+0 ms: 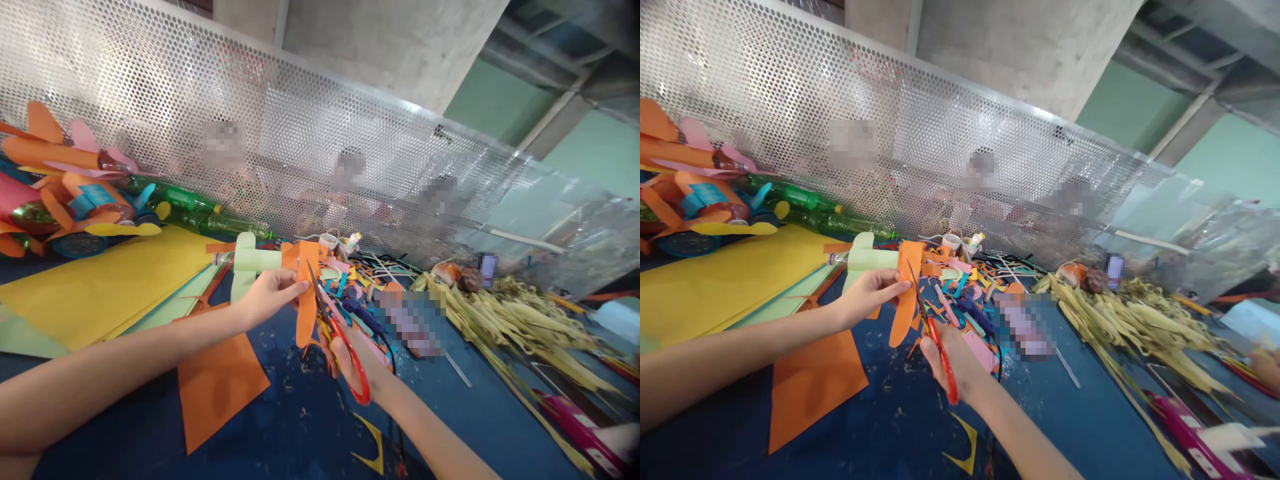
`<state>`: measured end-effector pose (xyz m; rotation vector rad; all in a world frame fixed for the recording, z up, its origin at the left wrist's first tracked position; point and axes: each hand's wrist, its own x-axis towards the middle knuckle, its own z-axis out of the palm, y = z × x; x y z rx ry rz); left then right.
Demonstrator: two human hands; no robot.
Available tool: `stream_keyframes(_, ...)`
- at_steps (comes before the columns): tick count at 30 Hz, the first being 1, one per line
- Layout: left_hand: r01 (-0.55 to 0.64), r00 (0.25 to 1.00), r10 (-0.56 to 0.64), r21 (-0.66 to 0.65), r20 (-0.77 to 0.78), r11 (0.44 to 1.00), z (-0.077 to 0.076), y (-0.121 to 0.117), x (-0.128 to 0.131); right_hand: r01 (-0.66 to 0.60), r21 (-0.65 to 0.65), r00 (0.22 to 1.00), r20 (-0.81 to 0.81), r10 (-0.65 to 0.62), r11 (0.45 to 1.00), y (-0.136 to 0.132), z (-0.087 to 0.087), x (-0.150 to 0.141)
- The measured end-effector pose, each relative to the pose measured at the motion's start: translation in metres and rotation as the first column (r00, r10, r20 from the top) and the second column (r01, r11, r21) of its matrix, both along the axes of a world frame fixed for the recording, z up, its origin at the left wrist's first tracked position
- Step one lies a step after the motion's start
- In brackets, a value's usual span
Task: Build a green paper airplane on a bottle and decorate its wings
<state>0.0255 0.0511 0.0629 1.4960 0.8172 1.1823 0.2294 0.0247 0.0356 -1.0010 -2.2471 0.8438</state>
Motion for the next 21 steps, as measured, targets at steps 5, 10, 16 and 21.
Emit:
stream_keyframes(5, -0.016, 1.000, 0.016, -0.006, 0.002, 1.000, 0.0005, 0.0005, 0.0003, 0.003, 0.042, 1.000, 0.018, -0.003, 0.999, 0.0018, -0.0035, 0.0020)
stream_keyframes(10, -0.010, 1.000, 0.010, -0.008, 0.006, 1.000, 0.0014, -0.0002, 0.0000, 0.027, 0.042, 1.000, 0.015, -0.028, 0.999, 0.0011, -0.0039, 0.0012)
stream_keyframes(16, -0.015, 1.000, 0.015, -0.017, 0.015, 1.000, 0.0001, 0.0006, 0.0005, 0.029, 0.040, 0.999, 0.027, -0.030, 0.999, 0.0004, -0.0018, -0.0002)
stream_keyframes(21, -0.011, 1.000, 0.011, -0.019, 0.028, 1.000, -0.0008, 0.0018, 0.0005, 0.037, 0.035, 0.999, 0.035, -0.038, 0.999, 0.0007, -0.0014, 0.0007)
